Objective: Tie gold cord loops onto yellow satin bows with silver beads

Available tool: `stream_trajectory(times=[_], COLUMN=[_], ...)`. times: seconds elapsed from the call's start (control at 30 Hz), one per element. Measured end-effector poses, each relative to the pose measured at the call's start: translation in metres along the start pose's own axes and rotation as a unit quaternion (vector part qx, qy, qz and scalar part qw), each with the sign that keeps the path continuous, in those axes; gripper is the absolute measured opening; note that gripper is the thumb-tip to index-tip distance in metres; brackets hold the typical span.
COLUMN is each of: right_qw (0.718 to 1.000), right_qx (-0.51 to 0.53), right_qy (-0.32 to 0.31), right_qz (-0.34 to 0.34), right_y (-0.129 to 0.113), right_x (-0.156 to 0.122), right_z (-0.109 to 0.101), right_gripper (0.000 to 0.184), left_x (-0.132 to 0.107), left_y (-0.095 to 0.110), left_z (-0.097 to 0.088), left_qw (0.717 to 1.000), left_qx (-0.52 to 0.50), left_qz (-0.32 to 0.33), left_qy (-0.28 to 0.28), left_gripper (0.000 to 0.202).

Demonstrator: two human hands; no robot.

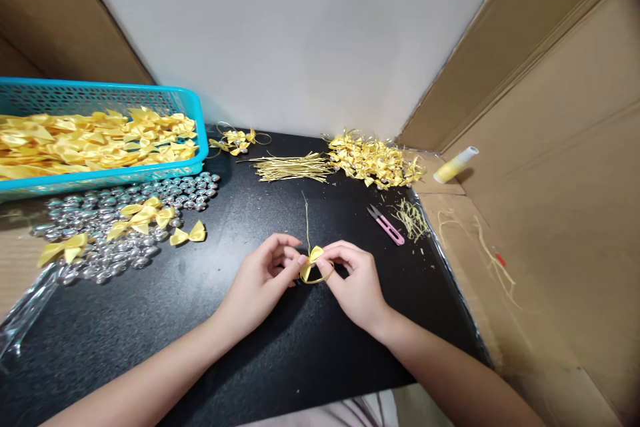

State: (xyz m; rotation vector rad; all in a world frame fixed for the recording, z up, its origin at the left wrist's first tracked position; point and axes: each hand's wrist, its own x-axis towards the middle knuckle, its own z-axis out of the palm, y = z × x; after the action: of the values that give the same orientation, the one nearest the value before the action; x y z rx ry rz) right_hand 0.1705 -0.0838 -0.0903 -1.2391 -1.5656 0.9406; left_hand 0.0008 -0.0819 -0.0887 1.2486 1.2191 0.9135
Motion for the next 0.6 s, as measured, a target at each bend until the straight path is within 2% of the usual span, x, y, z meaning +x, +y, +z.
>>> stream_trajectory(times=[0.13,0.37,0.53,0.6], right_qw=[1.000,0.990,0.998,0.998], right_qx=[-0.012,-0.081,-0.040,-0.040], right_qy=[0.015,0.059,0.026,0.027], right_qz=[-0.014,-0.100,-0.042,-0.041], right_y=[-0.0006,-0.0050,-0.0037,-0.0035], right_x=[-0.0013,-0.0030,-0.0014,-0.0006], right_z=[0.0007,-0.0045,-0.0035,-0.0029], right_gripper=[0.013,0.009,0.012,0.013], left_x=[0.0017,0.0000,-0.0016,-0.0014], left_y=[0.0023,0.0014,0.0003,0.0010], left_z=[0.0018,0.0005,0.0014,0.0018], left_qw=[0.997,1.000,1.000,1.000], left_qx=[-0.042,-0.001,-0.006,-0.012], left_qz=[-0.051,-0.013,-0.014,-0.012], left_qy=[-0.038,0.006,-0.014,-0.016], left_gripper=[0.028,0.028,0.025,0.024])
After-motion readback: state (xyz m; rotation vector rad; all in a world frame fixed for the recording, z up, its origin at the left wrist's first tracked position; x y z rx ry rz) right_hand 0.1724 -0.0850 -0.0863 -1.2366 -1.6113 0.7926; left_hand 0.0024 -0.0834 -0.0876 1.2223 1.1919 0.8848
